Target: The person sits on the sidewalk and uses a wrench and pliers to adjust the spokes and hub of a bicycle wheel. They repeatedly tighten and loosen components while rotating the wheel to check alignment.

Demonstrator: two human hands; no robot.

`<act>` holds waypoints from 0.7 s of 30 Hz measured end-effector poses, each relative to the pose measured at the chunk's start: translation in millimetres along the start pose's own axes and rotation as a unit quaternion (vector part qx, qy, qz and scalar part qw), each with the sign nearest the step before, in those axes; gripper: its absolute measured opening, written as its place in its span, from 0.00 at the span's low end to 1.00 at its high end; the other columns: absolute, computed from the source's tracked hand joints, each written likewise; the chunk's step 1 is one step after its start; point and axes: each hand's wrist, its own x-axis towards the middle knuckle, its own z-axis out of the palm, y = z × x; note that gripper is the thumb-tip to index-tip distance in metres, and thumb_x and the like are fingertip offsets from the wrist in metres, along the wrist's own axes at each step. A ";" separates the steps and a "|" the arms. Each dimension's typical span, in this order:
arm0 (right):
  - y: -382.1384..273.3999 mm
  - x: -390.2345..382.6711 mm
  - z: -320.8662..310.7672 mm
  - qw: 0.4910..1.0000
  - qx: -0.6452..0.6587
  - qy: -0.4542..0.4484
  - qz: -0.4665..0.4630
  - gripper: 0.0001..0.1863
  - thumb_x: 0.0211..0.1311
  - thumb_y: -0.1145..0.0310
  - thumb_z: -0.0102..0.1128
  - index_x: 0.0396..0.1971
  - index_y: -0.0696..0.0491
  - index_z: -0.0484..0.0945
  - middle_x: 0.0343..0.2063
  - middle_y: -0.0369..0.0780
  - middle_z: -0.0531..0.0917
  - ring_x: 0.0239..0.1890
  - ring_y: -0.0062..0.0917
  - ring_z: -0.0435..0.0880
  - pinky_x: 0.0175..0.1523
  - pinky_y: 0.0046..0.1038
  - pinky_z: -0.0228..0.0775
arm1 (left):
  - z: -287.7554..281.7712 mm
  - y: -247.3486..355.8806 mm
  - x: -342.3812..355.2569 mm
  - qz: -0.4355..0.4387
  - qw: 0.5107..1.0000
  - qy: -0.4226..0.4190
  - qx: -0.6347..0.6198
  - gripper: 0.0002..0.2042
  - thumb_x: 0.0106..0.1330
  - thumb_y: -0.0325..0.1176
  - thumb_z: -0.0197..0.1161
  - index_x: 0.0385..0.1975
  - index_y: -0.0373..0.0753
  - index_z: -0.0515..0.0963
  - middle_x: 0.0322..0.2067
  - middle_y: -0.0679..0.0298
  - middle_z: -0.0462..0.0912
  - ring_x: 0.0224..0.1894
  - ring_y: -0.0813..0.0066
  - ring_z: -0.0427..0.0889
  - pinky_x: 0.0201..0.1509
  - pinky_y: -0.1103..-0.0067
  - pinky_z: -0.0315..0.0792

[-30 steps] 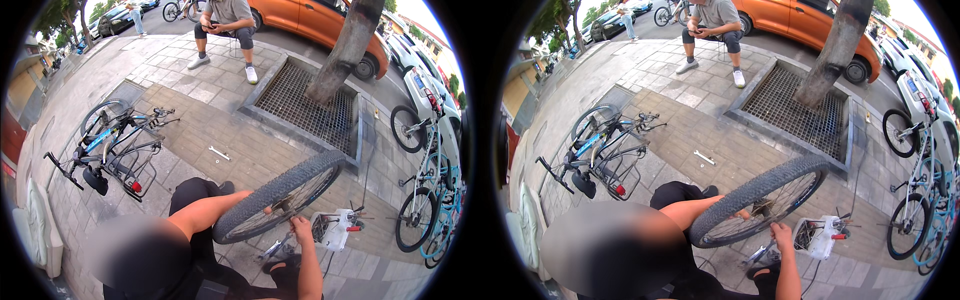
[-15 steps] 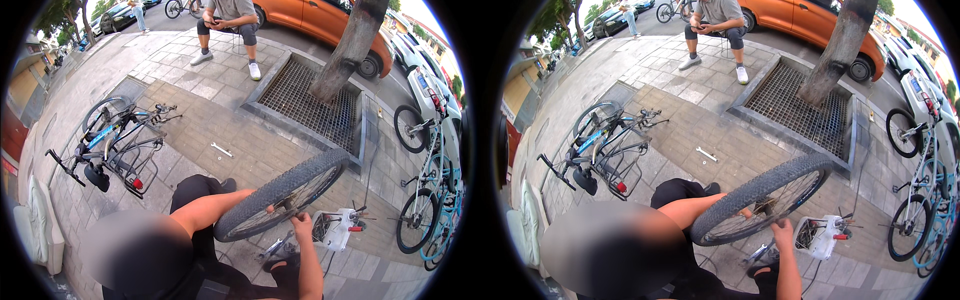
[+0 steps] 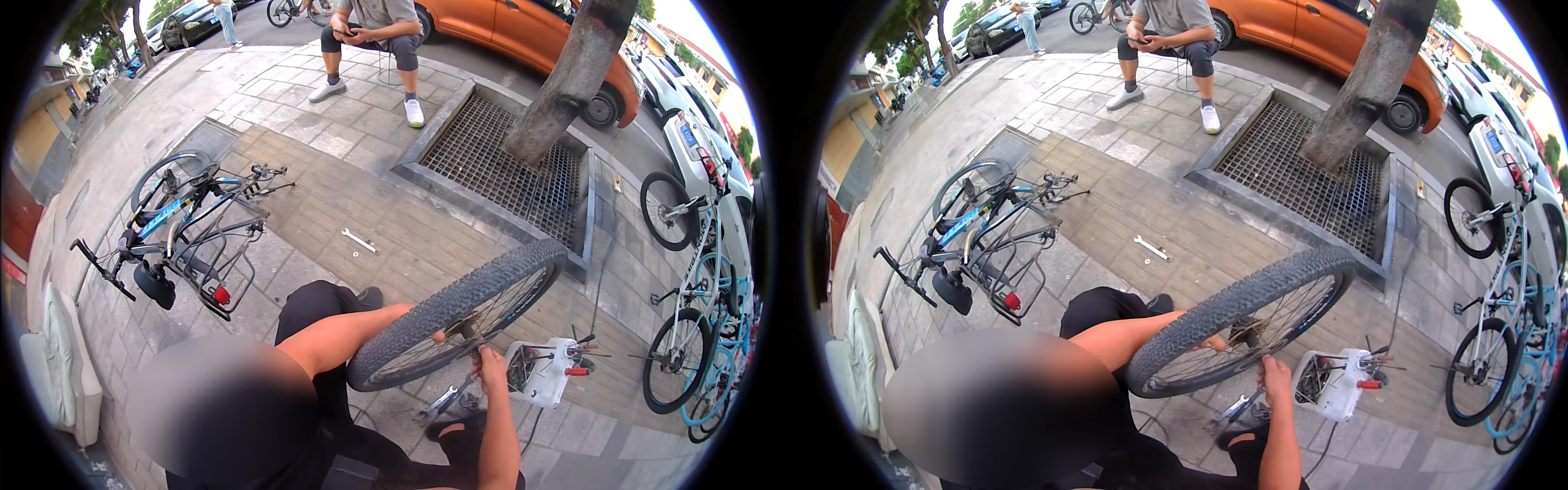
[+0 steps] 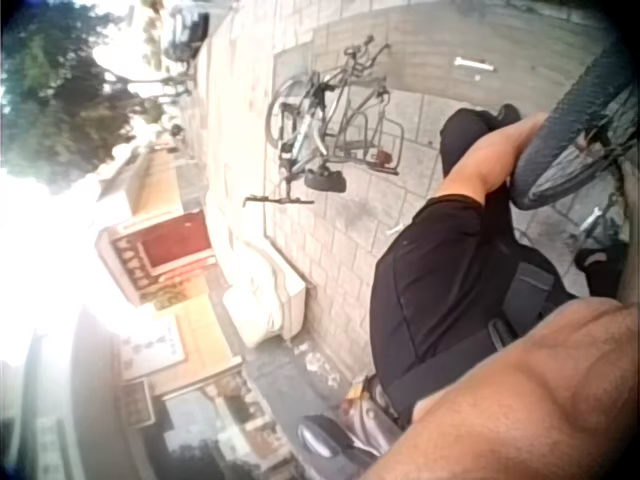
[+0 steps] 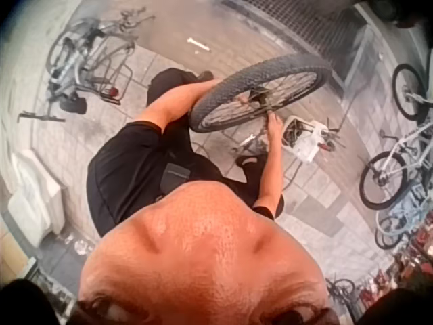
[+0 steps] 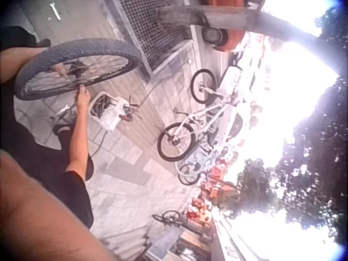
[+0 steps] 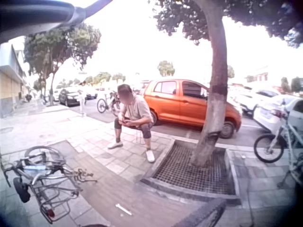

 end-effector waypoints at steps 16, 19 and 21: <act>-0.7 -16.0 10.1 0.784 -0.340 0.125 -0.504 0.08 0.57 0.74 0.67 0.34 0.57 0.76 0.29 0.42 0.79 0.26 0.31 0.77 0.31 0.35 0.68 | 4.0 0.3 1.3 -0.007 1.000 -0.001 0.001 0.26 0.62 0.42 0.75 0.56 0.34 0.78 0.41 0.60 0.81 0.42 0.69 0.78 0.46 0.71 0.73; -9.8 -22.3 8.0 0.641 -0.501 0.137 -0.566 0.13 0.55 0.69 0.71 0.37 0.57 0.79 0.38 0.46 0.80 0.40 0.41 0.81 0.42 0.37 0.74 | 3.8 1.3 1.7 -0.008 1.000 0.000 0.002 0.26 0.62 0.42 0.75 0.56 0.34 0.78 0.41 0.60 0.81 0.41 0.69 0.78 0.46 0.72 0.73; 2.8 -22.4 8.0 0.742 -0.417 0.155 -0.501 0.11 0.58 0.69 0.68 0.37 0.58 0.78 0.34 0.44 0.81 0.34 0.36 0.82 0.36 0.33 0.74 | 4.6 2.1 2.6 -0.008 1.000 -0.002 0.004 0.26 0.62 0.42 0.75 0.56 0.34 0.78 0.41 0.60 0.81 0.41 0.69 0.78 0.45 0.72 0.73</act>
